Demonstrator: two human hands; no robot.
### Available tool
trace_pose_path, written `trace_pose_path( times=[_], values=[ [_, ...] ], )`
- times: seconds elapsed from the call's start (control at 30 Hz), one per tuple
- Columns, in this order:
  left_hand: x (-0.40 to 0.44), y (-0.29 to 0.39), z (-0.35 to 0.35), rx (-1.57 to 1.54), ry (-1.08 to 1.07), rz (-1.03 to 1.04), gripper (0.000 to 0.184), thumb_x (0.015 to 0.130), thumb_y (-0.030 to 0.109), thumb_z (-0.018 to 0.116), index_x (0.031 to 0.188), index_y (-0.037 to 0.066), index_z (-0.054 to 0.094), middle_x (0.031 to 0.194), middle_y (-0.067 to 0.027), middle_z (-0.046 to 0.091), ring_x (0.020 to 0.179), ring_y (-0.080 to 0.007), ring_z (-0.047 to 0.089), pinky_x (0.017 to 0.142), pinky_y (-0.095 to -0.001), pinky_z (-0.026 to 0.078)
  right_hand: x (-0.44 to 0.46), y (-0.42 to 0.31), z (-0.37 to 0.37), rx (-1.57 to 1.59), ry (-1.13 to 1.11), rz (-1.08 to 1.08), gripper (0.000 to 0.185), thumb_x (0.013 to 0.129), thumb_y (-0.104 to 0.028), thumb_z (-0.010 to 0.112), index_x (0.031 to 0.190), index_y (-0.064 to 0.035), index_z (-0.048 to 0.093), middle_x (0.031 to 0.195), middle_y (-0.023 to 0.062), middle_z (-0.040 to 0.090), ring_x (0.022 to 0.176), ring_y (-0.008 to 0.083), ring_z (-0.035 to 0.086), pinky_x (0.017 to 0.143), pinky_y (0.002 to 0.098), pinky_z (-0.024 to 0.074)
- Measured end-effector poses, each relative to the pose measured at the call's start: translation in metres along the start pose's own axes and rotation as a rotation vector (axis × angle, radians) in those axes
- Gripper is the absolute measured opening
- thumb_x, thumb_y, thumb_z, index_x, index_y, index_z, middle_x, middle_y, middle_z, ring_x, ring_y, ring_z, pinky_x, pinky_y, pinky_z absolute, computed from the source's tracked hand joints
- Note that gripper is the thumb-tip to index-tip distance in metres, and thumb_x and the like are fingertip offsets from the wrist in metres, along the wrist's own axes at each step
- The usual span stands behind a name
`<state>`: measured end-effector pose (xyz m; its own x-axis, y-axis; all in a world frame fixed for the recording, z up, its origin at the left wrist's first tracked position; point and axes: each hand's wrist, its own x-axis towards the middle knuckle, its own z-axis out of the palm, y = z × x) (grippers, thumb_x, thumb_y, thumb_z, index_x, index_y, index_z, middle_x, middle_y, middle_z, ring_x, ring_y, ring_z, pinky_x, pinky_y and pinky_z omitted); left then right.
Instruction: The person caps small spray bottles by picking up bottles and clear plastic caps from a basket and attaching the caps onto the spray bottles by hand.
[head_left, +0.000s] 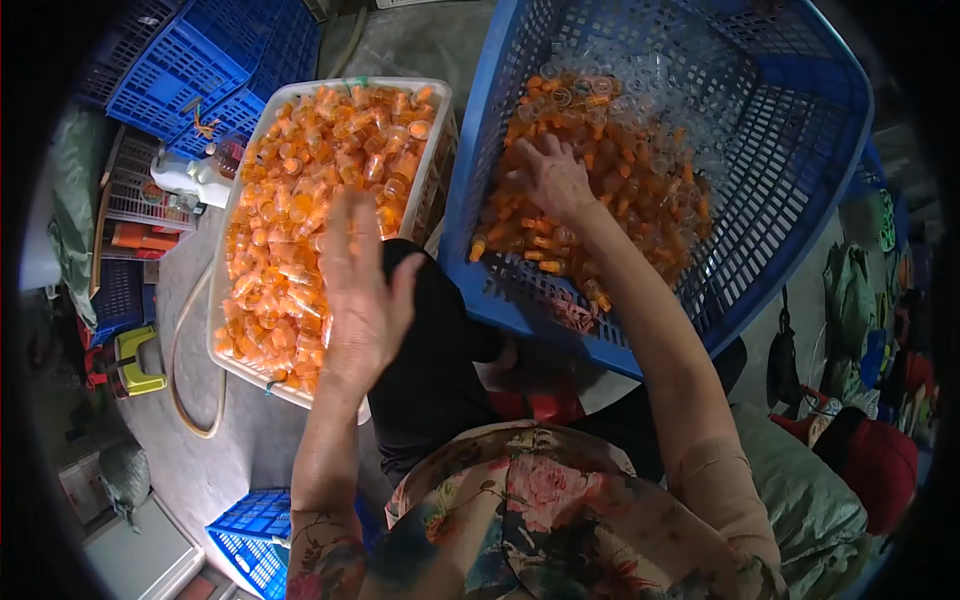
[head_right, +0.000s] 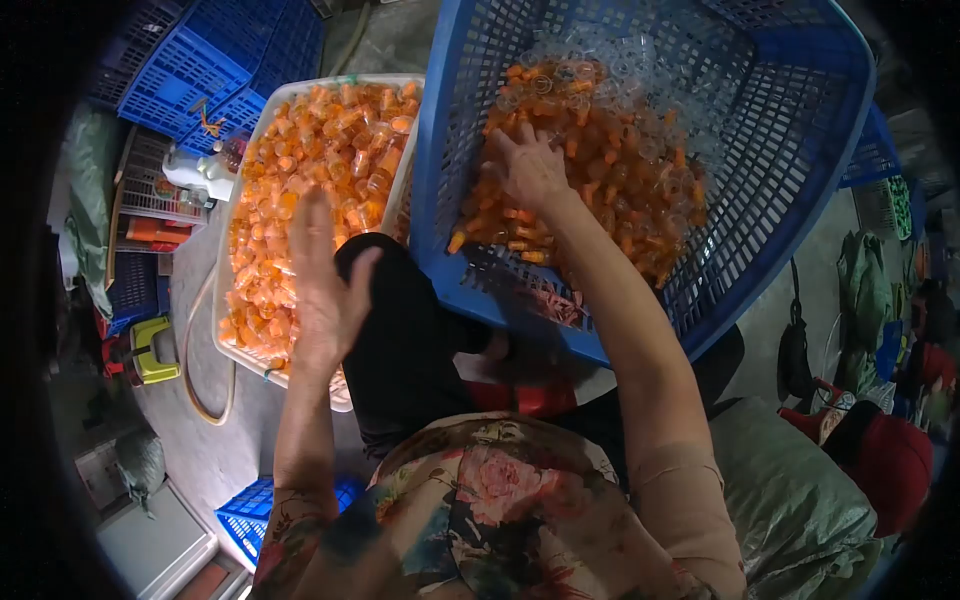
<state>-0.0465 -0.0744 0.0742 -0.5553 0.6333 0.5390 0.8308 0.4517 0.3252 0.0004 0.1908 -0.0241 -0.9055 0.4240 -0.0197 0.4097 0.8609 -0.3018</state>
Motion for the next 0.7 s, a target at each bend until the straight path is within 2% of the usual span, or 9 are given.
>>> trace_pose_path(
  times=[0.07, 0.13, 0.2, 0.3, 0.4, 0.47, 0.5, 0.57, 0.7],
  values=[
    [-0.006, 0.019, 0.02, -0.318, -0.253, 0.124, 0.067, 0.081, 0.003, 0.065, 0.139, -0.003, 0.032, 0.128, -0.0284, 0.046, 0.112, -0.043, 0.053, 0.09, -0.0449, 0.048, -0.011, -0.002, 0.018, -0.085, -0.003, -0.013, 0.05, 0.088, -0.035, 0.06, 0.133, -0.0185, 0.045, 0.133, 0.0183, 0.042, 0.121, 0.0409, 0.042, 0.094, 0.0585, 0.0392],
    [0.0, 0.034, 0.054, -0.392, -0.475, 0.026, 0.059, 0.083, 0.005, 0.061, 0.136, -0.005, 0.035, 0.128, -0.0291, 0.045, 0.106, -0.043, 0.056, 0.087, -0.045, 0.05, -0.026, 0.003, 0.033, -0.182, -0.009, -0.019, 0.052, 0.087, -0.039, 0.059, 0.133, -0.02, 0.043, 0.134, 0.0166, 0.042, 0.124, 0.0415, 0.039, 0.094, 0.0636, 0.0369],
    [0.025, 0.04, 0.091, -0.271, -0.73, -0.088, 0.057, 0.082, 0.005, 0.06, 0.133, -0.006, 0.037, 0.129, -0.0298, 0.042, 0.104, -0.0418, 0.057, 0.085, -0.0438, 0.051, -0.045, 0.015, 0.046, -0.066, -0.146, 0.024, 0.053, 0.087, -0.038, 0.059, 0.134, -0.0217, 0.041, 0.134, 0.0143, 0.042, 0.126, 0.0421, 0.036, 0.094, 0.0664, 0.0358],
    [0.028, 0.036, 0.154, -0.207, -0.775, -0.14, 0.056, 0.079, 0.005, 0.062, 0.13, -0.007, 0.041, 0.129, -0.0286, 0.042, 0.106, -0.0414, 0.057, 0.085, -0.043, 0.051, -0.079, 0.045, 0.08, 0.065, -0.197, -0.142, 0.046, 0.087, -0.037, 0.058, 0.128, -0.0197, 0.048, 0.135, 0.014, 0.042, 0.127, 0.0388, 0.038, 0.093, 0.0672, 0.0356],
    [0.011, 0.04, 0.177, 0.092, -0.916, -0.092, 0.048, 0.079, 0.002, 0.057, 0.125, -0.002, 0.044, 0.13, -0.0219, 0.042, 0.106, -0.0473, 0.055, 0.087, -0.0465, 0.05, -0.09, 0.017, 0.016, -0.174, -0.346, -0.16, 0.033, 0.087, -0.029, 0.06, 0.116, -0.0156, 0.056, 0.133, 0.0128, 0.046, 0.127, 0.0359, 0.04, 0.094, 0.0618, 0.0381],
    [0.002, 0.04, 0.171, 0.098, -1.079, -0.016, 0.043, 0.078, 0.003, 0.06, 0.12, -0.003, 0.052, 0.131, -0.02, 0.043, 0.107, -0.049, 0.055, 0.089, -0.0475, 0.048, -0.054, 0.027, -0.006, 0.025, -0.262, -0.002, 0.029, 0.085, -0.024, 0.062, 0.112, -0.0137, 0.058, 0.132, 0.012, 0.048, 0.126, 0.0361, 0.041, 0.093, 0.0565, 0.0407],
    [-0.001, 0.04, 0.17, 0.1, -1.08, -0.019, 0.043, 0.078, 0.003, 0.06, 0.12, -0.003, 0.052, 0.131, -0.02, 0.043, 0.107, -0.049, 0.055, 0.089, -0.0475, 0.048, -0.032, 0.035, -0.012, 0.219, -0.179, 0.162, 0.025, 0.084, -0.018, 0.063, 0.108, -0.0117, 0.06, 0.131, 0.0112, 0.049, 0.125, 0.0362, 0.042, 0.093, 0.0512, 0.0432],
    [0.0, 0.037, 0.167, -0.056, -1.047, -0.037, 0.038, 0.081, 0.005, 0.058, 0.118, -0.004, 0.056, 0.128, -0.022, 0.045, 0.112, -0.0456, 0.052, 0.091, -0.0468, 0.047, -0.002, 0.046, -0.005, -0.092, 0.169, 0.091, 0.027, 0.082, -0.007, 0.061, 0.109, -0.0101, 0.058, 0.093, 0.0093, 0.067, 0.108, 0.0287, 0.056, 0.083, 0.0411, 0.0478],
    [0.041, 0.032, 0.189, -0.331, -0.694, -0.331, 0.058, 0.081, 0.007, 0.06, 0.134, 0.003, 0.039, 0.142, -0.019, 0.032, 0.126, -0.0411, 0.04, 0.095, -0.0455, 0.046, 0.024, 0.074, 0.031, -0.441, 0.052, 0.044, 0.03, 0.08, -0.007, 0.062, 0.11, -0.0112, 0.058, 0.102, 0.0111, 0.063, 0.111, 0.0306, 0.053, 0.086, 0.0407, 0.0462]
  ],
)
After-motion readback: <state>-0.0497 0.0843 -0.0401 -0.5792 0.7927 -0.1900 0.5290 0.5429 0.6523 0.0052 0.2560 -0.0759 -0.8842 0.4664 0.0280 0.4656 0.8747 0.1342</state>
